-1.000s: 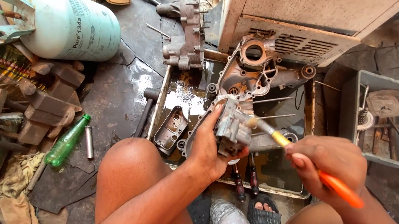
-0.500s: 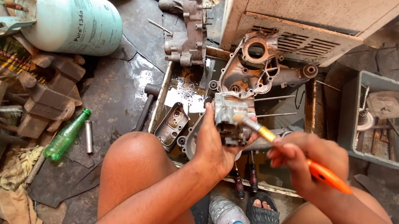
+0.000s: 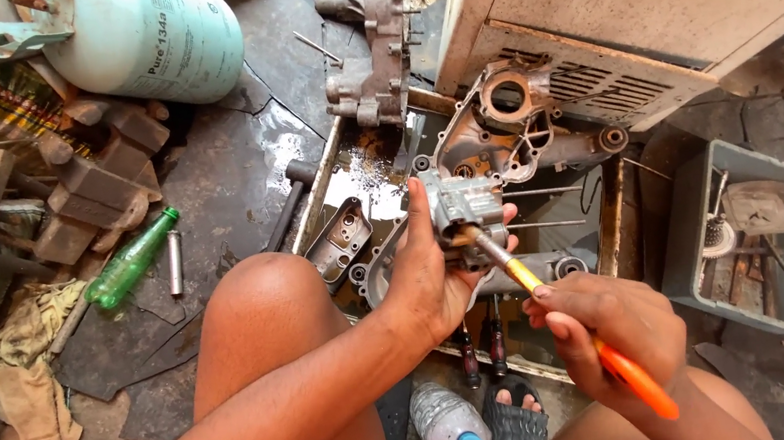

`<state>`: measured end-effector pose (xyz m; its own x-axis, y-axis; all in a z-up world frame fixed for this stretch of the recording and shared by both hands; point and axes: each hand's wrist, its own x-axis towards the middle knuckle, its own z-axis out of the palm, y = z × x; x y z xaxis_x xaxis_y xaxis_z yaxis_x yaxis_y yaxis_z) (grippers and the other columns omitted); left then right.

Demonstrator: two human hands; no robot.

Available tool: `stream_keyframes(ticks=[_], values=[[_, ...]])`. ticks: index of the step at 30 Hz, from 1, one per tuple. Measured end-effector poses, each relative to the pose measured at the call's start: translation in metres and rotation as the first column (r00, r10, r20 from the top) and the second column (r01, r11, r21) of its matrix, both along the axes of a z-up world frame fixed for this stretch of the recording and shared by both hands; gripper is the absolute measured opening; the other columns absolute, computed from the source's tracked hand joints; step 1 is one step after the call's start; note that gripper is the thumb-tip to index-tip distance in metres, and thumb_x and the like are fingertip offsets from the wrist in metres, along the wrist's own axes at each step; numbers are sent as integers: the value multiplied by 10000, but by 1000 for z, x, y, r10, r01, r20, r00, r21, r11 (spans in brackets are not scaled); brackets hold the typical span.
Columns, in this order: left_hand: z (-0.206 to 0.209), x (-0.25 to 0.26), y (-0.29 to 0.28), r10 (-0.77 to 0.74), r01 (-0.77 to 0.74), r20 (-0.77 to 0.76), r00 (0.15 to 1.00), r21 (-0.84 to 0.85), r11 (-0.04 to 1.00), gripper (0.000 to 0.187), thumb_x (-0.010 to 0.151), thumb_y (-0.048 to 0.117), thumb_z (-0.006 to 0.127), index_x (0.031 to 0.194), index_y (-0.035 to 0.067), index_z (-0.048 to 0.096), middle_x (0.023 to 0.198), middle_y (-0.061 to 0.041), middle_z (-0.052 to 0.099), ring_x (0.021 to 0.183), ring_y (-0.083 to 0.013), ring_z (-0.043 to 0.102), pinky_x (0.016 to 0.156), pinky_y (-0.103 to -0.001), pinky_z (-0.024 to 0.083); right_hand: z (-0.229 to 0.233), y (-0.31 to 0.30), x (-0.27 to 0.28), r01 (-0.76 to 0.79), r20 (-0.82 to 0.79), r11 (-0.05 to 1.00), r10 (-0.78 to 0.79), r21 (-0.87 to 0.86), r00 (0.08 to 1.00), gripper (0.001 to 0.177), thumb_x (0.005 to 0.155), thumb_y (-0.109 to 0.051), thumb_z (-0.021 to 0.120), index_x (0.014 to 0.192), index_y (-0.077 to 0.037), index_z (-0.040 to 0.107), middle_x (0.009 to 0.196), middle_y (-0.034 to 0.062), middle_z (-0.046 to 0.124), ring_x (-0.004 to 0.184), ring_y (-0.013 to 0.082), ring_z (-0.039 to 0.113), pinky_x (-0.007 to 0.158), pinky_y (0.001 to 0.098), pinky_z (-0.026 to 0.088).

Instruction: The person pours liquid from a plastic bottle onto a metal engine part held in the left hand. Then, using a brush in the right hand, the person scrubs the part thoroughly, rotating it to clean different sides and crevices.

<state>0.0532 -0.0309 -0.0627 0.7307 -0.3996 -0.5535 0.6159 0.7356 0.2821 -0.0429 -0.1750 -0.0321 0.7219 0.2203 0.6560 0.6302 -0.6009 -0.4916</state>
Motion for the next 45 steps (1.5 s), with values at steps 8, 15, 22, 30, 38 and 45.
stream_keyframes(ticks=[8,15,22,30,38,45], values=[[3,-3,-3,-8,5,26,1000,117,993,614,861,542,628,1225,48,649,986,-199,757,791,-248,712,754,-417,630,17,10,-17,12,65,951,8,-310,998,232,913,-157,736,1089,-22,669,958,128,732,802,242,752,713,339,618],[-10,-5,-6,-29,24,49,998,94,995,485,875,423,694,1164,39,630,967,-239,745,762,-275,704,754,-420,634,32,10,-17,12,-163,947,-68,-322,984,304,896,-115,764,1186,-73,683,1093,95,726,925,181,758,764,312,576],[-13,-6,-4,-85,81,24,996,143,986,531,828,382,748,1199,31,606,952,-181,703,777,-319,689,703,-409,615,20,-1,-1,11,-187,973,-55,-232,981,285,917,-172,745,1195,-112,718,1076,62,726,905,163,731,852,277,561],[-21,-3,-8,1,-5,24,1000,163,987,398,884,311,710,1166,36,655,910,-175,690,765,-274,664,675,-474,634,26,-1,10,-82,-223,982,43,-170,974,247,931,-183,691,1138,-54,730,1108,103,765,981,214,781,886,294,603],[-10,-4,-6,-30,31,-8,1000,212,977,404,882,331,695,1176,59,642,964,-142,702,819,-262,672,655,-413,594,28,-8,12,-84,-206,982,47,-172,977,211,967,-226,625,1065,-67,721,977,76,759,810,189,760,732,277,602],[-14,9,2,-35,32,111,993,32,999,529,971,448,508,1192,-19,622,973,-277,749,744,-339,728,708,-407,619,37,-18,-5,-48,-196,999,46,-9,980,250,956,-216,548,959,-32,718,728,57,725,629,172,742,610,241,578]])
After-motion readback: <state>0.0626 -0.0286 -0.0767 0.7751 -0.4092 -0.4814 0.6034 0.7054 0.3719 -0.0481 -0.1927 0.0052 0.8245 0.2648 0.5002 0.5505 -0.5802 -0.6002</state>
